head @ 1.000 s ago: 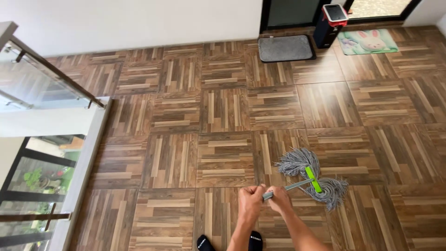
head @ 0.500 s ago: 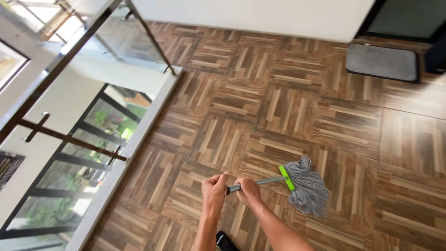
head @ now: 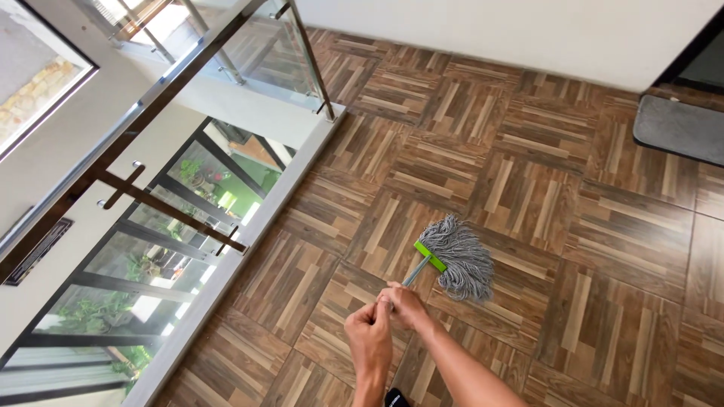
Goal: The person mops a tiled floor with a string mop, moving back and forth across the room and along the base of a glass railing. The mop head is gray with a green connector and a light blue handle.
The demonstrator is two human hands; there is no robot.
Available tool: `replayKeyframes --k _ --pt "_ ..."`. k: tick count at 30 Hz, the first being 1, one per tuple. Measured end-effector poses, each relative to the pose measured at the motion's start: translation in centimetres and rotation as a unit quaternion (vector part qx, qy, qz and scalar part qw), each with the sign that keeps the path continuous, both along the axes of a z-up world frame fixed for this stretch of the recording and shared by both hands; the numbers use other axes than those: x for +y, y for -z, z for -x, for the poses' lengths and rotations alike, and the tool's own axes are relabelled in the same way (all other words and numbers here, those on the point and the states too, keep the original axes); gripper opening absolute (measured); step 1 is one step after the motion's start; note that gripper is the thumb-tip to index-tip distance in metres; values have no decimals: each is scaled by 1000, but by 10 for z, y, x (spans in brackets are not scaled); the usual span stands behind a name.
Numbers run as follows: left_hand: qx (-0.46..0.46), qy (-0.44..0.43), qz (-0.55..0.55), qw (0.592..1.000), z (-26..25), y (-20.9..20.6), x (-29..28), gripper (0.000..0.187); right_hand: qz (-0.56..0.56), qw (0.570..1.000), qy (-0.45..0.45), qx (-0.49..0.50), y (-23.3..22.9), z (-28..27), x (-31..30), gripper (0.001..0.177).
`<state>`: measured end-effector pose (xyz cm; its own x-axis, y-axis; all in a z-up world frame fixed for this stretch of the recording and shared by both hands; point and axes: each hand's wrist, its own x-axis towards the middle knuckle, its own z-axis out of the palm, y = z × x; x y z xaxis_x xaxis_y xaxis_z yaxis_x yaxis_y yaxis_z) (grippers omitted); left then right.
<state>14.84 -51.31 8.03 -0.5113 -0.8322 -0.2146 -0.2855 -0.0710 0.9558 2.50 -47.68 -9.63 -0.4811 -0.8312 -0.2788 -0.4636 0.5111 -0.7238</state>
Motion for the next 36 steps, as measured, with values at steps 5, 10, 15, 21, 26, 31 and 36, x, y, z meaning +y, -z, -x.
replayKeyframes --k 5,10,15,21,26,31,36 --pt "-2 -40 48 998 -21 6 -69 55 29 997 -40 62 11 -30 -71 13" --pt "61 -66 14 996 -41 18 -107 53 -95 992 -42 65 -22 -51 -105 13" --pt "101 -113 -41 988 -21 14 -118 53 -118 989 6 94 -12 -34 -119 19" --pt "118 -100 -21 988 34 71 -102 53 -198 977 10 79 -20 31 -95 25" --pt "148 -39 -53 987 116 120 -47 52 -268 960 65 50 6 128 -45 22" --pt "55 32 -83 995 194 135 11 60 -277 955 108 15 57 219 20 25" --pt "42 -27 -84 995 214 132 6 56 -256 964 7 73 63 241 21 25"
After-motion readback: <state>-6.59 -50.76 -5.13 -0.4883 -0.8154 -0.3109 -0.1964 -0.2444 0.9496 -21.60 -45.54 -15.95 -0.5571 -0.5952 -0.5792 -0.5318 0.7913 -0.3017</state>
